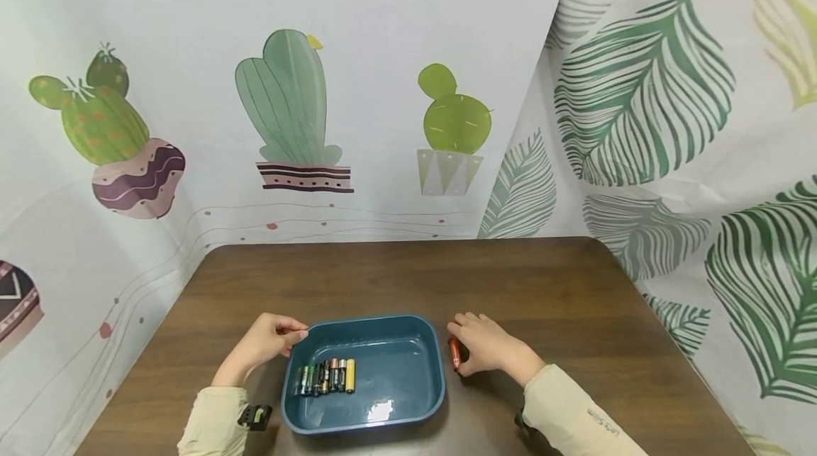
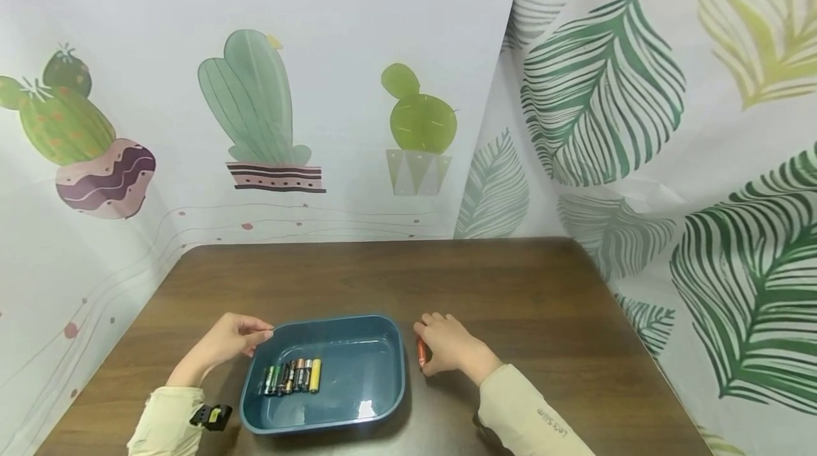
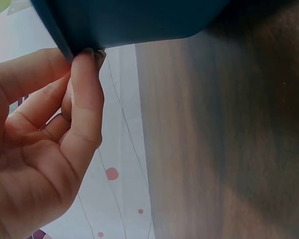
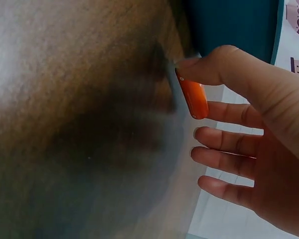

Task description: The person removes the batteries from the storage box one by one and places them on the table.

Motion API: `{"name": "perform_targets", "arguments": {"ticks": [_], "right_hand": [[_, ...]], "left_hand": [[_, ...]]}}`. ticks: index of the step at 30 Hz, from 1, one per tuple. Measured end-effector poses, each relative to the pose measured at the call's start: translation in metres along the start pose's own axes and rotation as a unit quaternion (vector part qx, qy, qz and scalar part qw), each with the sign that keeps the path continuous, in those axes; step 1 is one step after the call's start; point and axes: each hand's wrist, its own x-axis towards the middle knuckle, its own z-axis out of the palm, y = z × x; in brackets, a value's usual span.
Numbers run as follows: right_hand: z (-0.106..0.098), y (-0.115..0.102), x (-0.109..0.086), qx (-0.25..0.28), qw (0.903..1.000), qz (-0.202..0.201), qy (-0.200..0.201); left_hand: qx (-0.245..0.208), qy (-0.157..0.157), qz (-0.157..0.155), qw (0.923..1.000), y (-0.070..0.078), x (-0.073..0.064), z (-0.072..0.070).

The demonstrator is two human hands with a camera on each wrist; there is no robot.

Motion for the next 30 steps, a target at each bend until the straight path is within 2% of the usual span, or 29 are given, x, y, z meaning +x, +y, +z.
{"name": "perform_targets", "arguments": {"ticks": [15, 30], "right_hand": [[0.0059, 0.0046, -0.0007, 0.036, 0.9992, 0.013, -0.007], [0.0058, 0.0048, -0.0017, 0.035, 0.9992, 0.012, -0.014]], "left_hand": [[-0.001, 0.005, -0.005, 1.0000, 0.0010, 0.0009, 0.0013], [0.005, 0.006, -0.011, 0.9999, 0.0017, 0.0002, 0.0013]]}}
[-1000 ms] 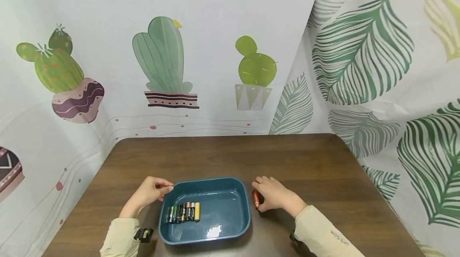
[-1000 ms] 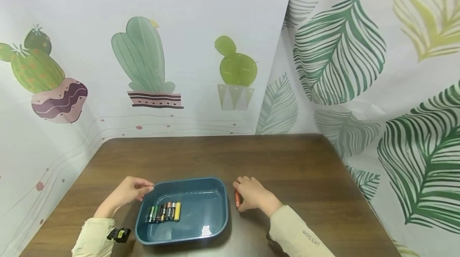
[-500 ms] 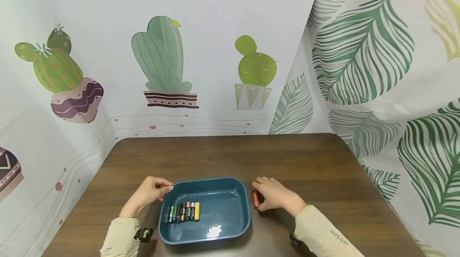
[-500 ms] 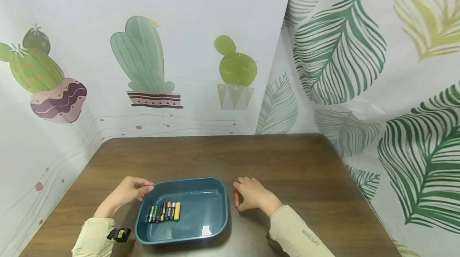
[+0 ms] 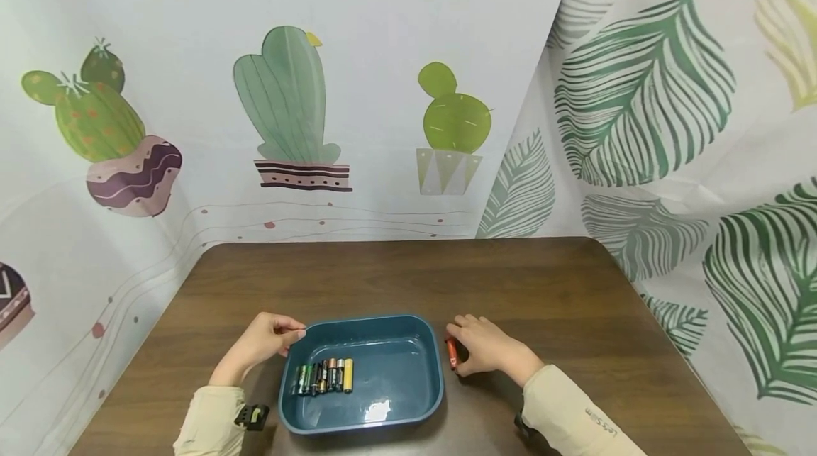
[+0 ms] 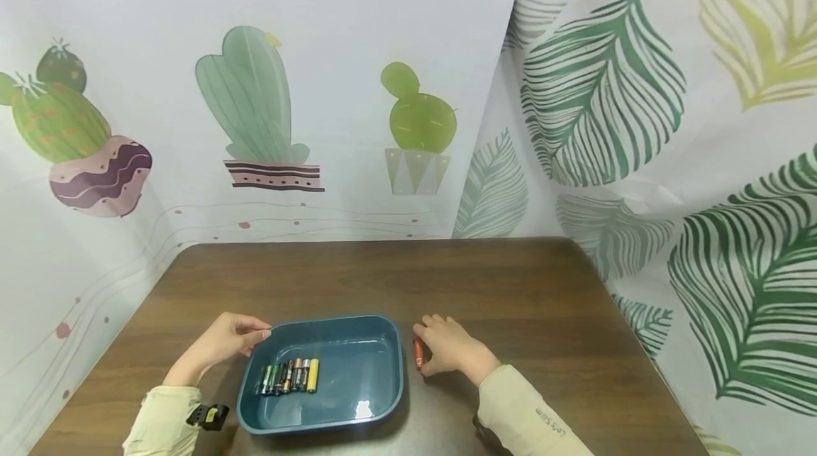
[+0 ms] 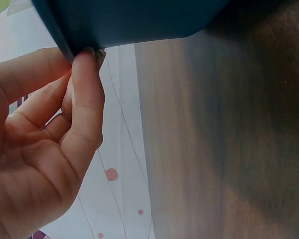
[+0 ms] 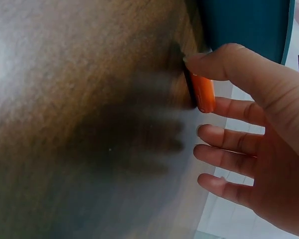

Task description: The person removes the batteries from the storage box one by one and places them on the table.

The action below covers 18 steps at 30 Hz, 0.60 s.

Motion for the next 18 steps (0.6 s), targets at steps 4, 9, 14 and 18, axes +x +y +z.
{"name": "perform_targets", "arguments": {"ticks": [4, 9, 14, 18], "right_hand": [[0.0015, 0.0013, 0.0001, -0.006, 1.0000, 0.005, 0.001], [0.0014, 0.0023, -0.0012, -0.007, 0.9998, 0.015, -0.005], [-0.0002, 0.0020, -0.0031, -0.001, 0.9998, 0.020, -0.008], [-0.0003, 0.0020, -0.0041, 0.003, 0.9997, 0.024, -0.008]], "left_hand": [[0.003, 0.002, -0.001, 1.0000, -0.0001, -0.0003, -0.0005], [0.002, 0.002, -0.001, 1.0000, -0.0003, 0.0000, -0.0004], [0.003, 0.000, 0.001, 1.0000, -0.0001, 0.0004, -0.0007], [0.006, -0.001, 0.001, 1.0000, 0.0001, 0.0004, -0.0006]]}}
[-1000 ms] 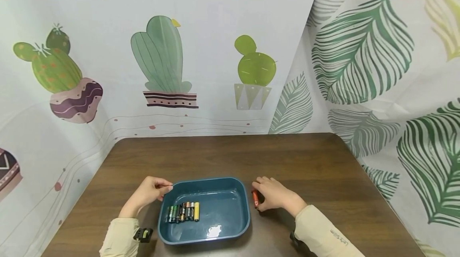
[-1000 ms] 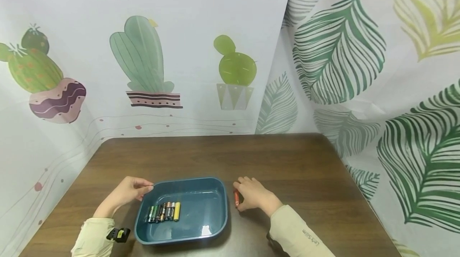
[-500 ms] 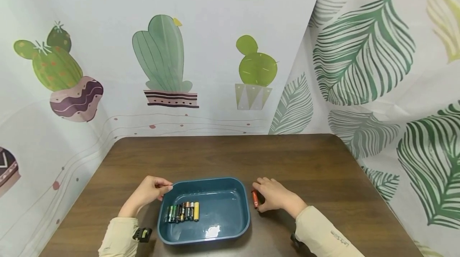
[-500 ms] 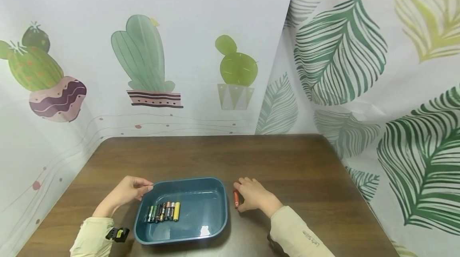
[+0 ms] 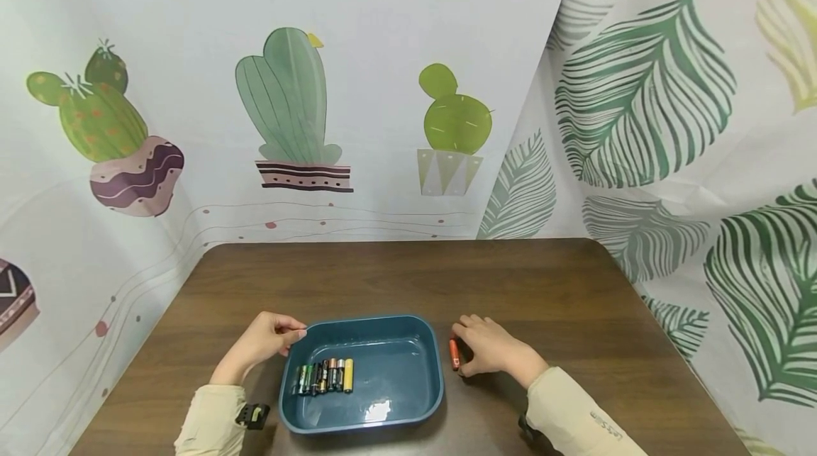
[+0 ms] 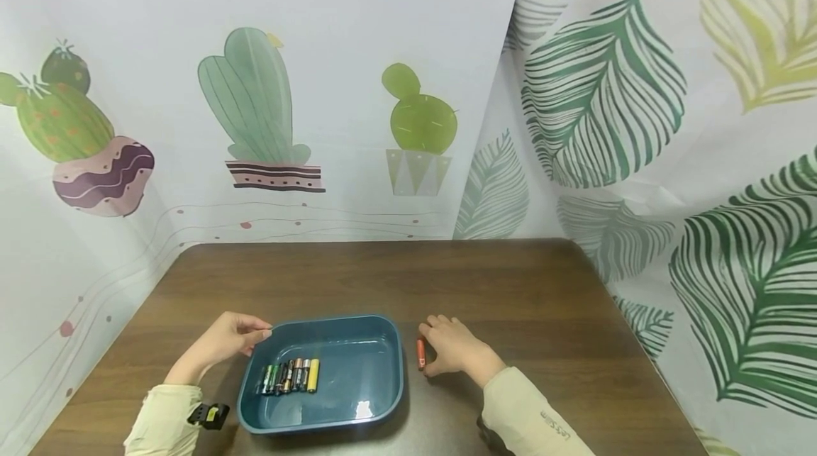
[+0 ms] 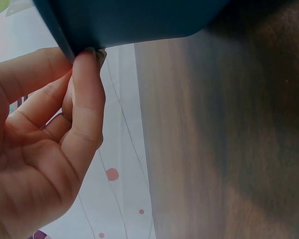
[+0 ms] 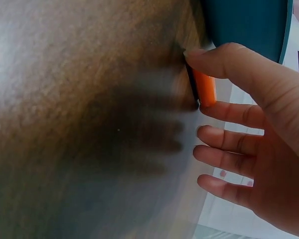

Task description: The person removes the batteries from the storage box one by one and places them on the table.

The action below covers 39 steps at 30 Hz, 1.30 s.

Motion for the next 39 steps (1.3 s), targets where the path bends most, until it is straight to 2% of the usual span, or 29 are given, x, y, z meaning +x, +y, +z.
{"name": "perform_targets", "arguments": {"ticks": [10, 20, 27, 39], "right_hand": [[-0.007, 0.000, 0.000, 0.007, 1.0000, 0.004, 0.000], [-0.037, -0.007, 0.008, -0.007, 0.9986, -0.022, 0.048], [-0.054, -0.023, 0.017, -0.026, 0.9937, -0.046, 0.098], [-0.075, -0.062, 0.039, -0.041, 0.9913, -0.096, 0.081]], "left_hand": [[0.003, 0.006, 0.003, 1.0000, 0.000, -0.001, 0.001], [0.004, 0.007, -0.001, 1.0000, -0.001, 0.000, 0.001], [-0.005, 0.003, 0.002, 1.0000, -0.001, 0.000, 0.001], [0.001, 0.002, 0.000, 1.0000, 0.000, -0.001, 0.001]]}}
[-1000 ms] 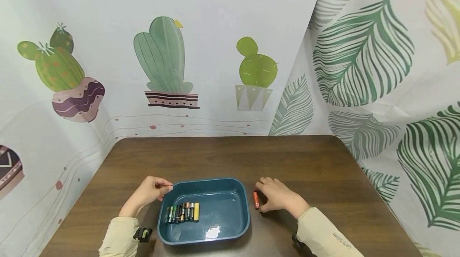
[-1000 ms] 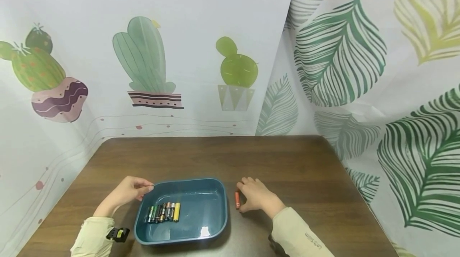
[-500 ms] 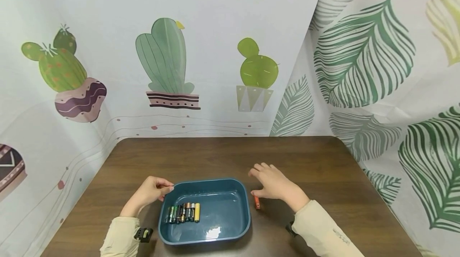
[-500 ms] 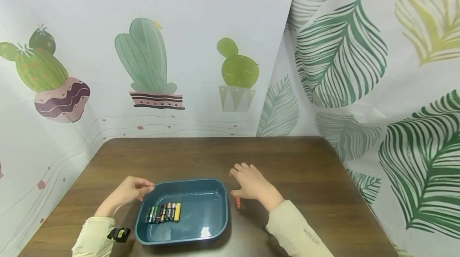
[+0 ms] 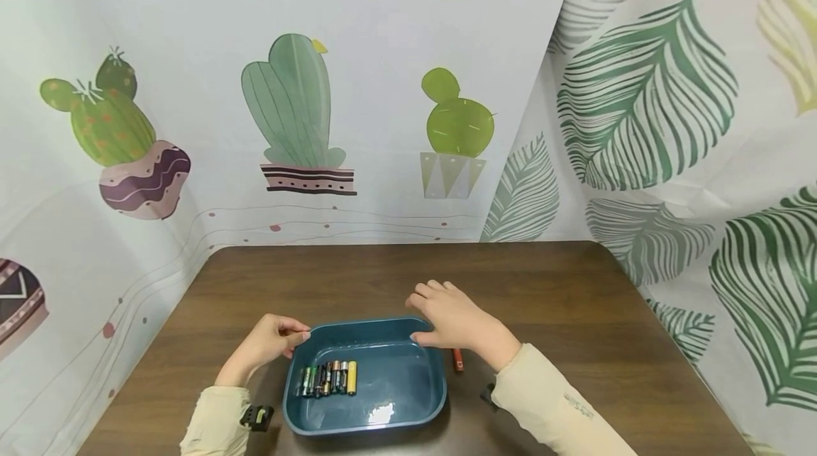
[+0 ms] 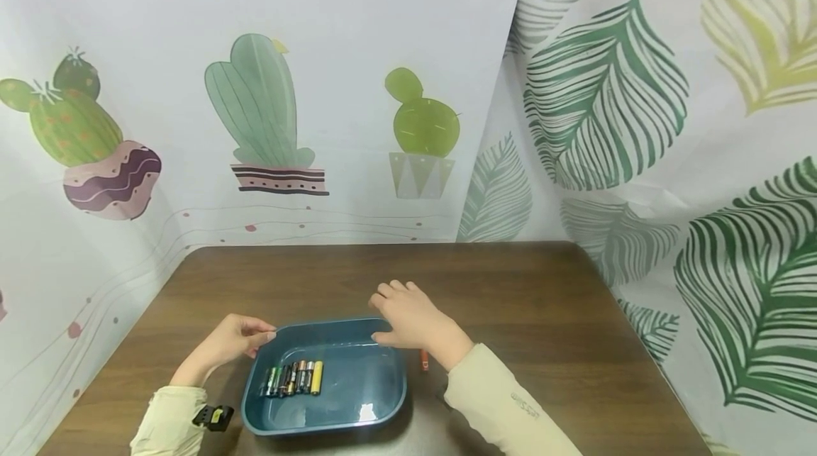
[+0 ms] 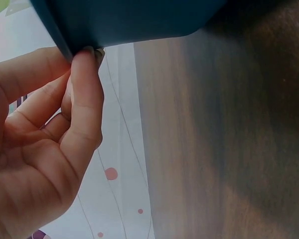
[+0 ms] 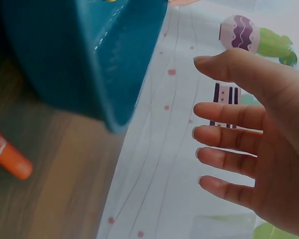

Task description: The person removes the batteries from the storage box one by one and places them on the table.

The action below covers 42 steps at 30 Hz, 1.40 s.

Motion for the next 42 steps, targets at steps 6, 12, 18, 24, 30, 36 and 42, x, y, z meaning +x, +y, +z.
{"name": "perform_targets", "arguments": {"ticks": [6, 12, 18, 24, 30, 36, 42], "right_hand": [[-0.002, -0.012, 0.014, -0.003, 0.9997, -0.009, -0.023], [0.000, -0.023, 0.028, -0.005, 0.9987, -0.003, -0.051], [0.005, -0.031, 0.042, -0.014, 0.9967, 0.004, -0.080], [0.009, -0.042, 0.054, -0.022, 0.9941, -0.008, -0.106], [0.016, -0.049, 0.064, -0.030, 0.9916, -0.012, -0.125], [0.025, -0.059, 0.072, -0.044, 0.9893, -0.019, -0.138], [0.039, -0.068, 0.081, -0.069, 0.9855, -0.032, -0.152]], "left_hand": [[-0.002, 0.002, 0.006, 1.0000, 0.001, 0.000, 0.000], [0.000, 0.004, 0.006, 1.0000, 0.002, -0.001, 0.001], [0.003, 0.005, 0.005, 1.0000, 0.001, -0.001, 0.001], [0.005, 0.006, 0.003, 1.0000, 0.001, -0.001, 0.000], [0.010, 0.001, 0.013, 0.9999, 0.000, 0.001, 0.000], [0.013, 0.000, 0.013, 0.9998, -0.001, 0.001, -0.001], [0.010, 0.003, 0.011, 0.9999, -0.002, 0.001, 0.000]]}}
